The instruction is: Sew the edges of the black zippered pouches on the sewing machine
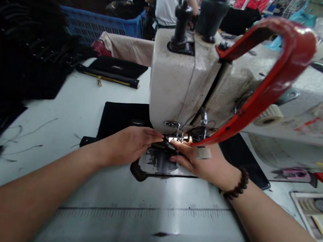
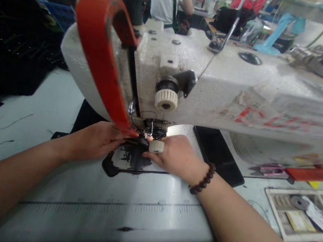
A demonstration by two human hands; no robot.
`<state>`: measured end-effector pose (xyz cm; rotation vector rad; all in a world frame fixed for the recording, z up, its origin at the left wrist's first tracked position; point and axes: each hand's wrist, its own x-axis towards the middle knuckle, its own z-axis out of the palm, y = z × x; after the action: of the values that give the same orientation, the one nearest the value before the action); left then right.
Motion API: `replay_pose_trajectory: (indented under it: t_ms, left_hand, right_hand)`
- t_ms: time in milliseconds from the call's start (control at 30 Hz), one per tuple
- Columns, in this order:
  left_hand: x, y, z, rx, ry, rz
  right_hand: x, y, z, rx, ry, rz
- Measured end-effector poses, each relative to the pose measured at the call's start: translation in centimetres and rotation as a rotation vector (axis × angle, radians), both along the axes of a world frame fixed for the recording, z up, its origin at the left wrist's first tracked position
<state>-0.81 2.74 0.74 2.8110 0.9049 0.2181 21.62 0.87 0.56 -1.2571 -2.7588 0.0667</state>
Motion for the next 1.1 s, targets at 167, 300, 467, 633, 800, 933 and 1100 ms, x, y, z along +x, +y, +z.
replay_pose_trajectory:
  t_ms: [167,300,467,633,800,933,1100]
  left_hand:
    - [0.0,0.1,0.1,-0.031,-0.070,0.018]
    - [0.7,-1.6,-0.7,0.267,0.156,-0.107]
    - [1.3,-2.6,-0.9,0.463,0.235,-0.144]
    - [1.3,-2.4,-1.2,0.504,0.166,-0.146]
    - [1.3,-2.4,-1.6,0.512,0.217,-0.121]
    - [1.3,-2.1,-1.7,0.459,0.243,-0.102]
    - [1.3,-1.8,-1.6,0.498,0.212,-0.115]
  right_hand:
    - [1.0,-0.2,1.8,-0.274,0.046,0.341]
    - [1.9,-1.0,2.3,-0.315,0.069,0.367]
    - [1.2,-1.8,0.7,0.070,0.174,0.118]
    - [-0.3,-2.3,-0.3,0.050,-0.024,0.057]
    - [-0.6,-2.3,-0.2,-0.028,-0.111,0.007]
    - [-0.7,-2.0,-0.4,-0.036,-0.097,-0.026]
    - [-0.8,-1.8,-0.4,-0.042,-0.047,-0.048]
